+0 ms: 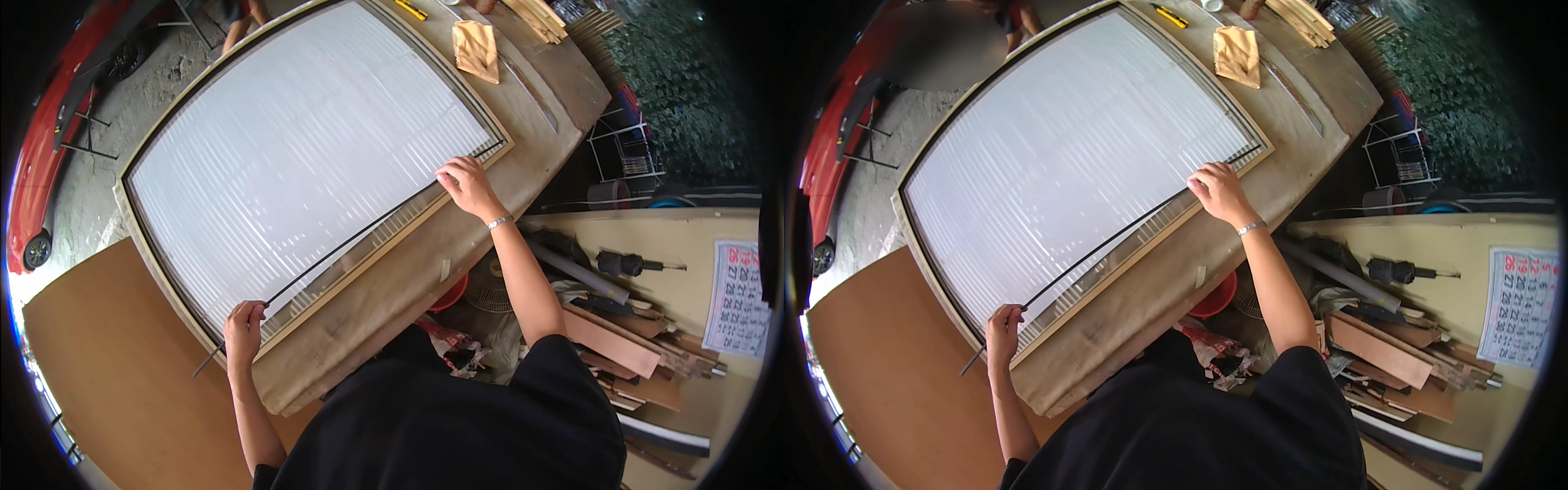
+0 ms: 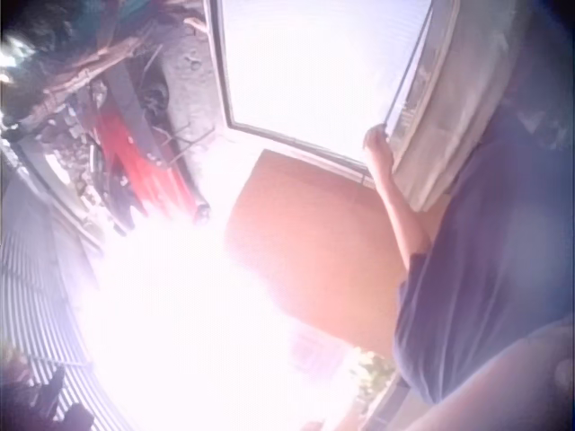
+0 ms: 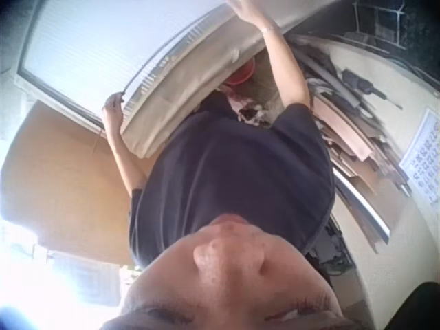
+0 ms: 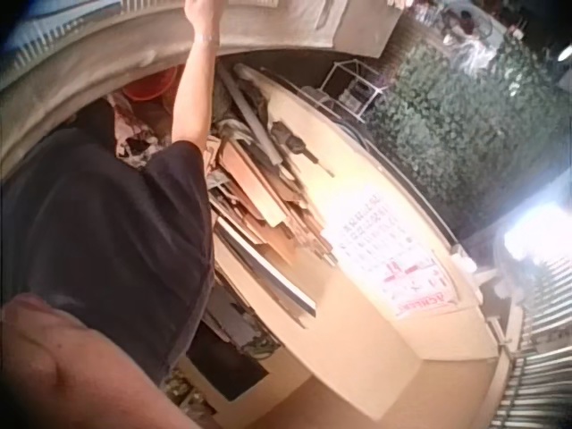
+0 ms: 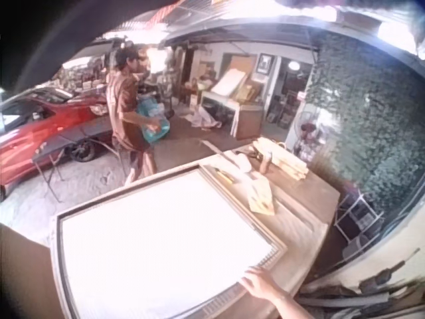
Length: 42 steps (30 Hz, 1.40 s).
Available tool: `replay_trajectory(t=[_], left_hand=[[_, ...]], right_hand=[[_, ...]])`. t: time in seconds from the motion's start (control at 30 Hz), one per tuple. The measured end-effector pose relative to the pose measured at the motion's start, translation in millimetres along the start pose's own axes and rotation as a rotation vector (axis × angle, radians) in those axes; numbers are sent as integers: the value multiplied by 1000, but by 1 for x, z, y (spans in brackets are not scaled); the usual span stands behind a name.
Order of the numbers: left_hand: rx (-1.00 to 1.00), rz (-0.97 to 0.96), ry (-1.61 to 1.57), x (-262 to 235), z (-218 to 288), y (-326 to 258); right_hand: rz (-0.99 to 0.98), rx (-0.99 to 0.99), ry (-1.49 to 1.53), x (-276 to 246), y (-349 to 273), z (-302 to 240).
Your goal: The person assembles a large framed display by inserting thin wooden strips into grooves around the perimeter of a white panel. They then wipe the surface with a cloth and spray bottle, flip the frame to reveal a poster, and place it on a workbench.
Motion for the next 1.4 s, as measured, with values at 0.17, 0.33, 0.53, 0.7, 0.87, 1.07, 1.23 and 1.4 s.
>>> replay_trajectory(t=[0.17,0.33,0.53,0.7,0.87,1.07,1.23,1.4], left_hand=[[-63,-50,14,23,23,26],[-97,-93,49,37,21,35],[-46,-127,85,42,22,55],[-56,-158,104,59,5,58],[-77,-105,122,71,-5,51],[-89,-3,79,89,-17,36],[-58,11,132,91,-14,32],[-59,5,114,95,-17,25]], right_hand=[[-37,62,41,-2,-1,37],[-54,45,74,7,-3,60],[-66,73,82,3,-4,75],[-88,65,27,0,-5,92],[-87,106,-279,-56,-7,136],[-265,8,-376,-88,-12,180],[-263,-102,-462,-85,-13,188],[-261,-121,-476,-82,-12,196]])
Point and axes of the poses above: each hand's wrist, its own y-axis towards the middle knuckle, its own x-axis out of the palm, z = x × y, the point moved 3 cm from there along y, towards the middle knuckle, and after that the axes turned 6 degrees about y, right-handed, at the moved point
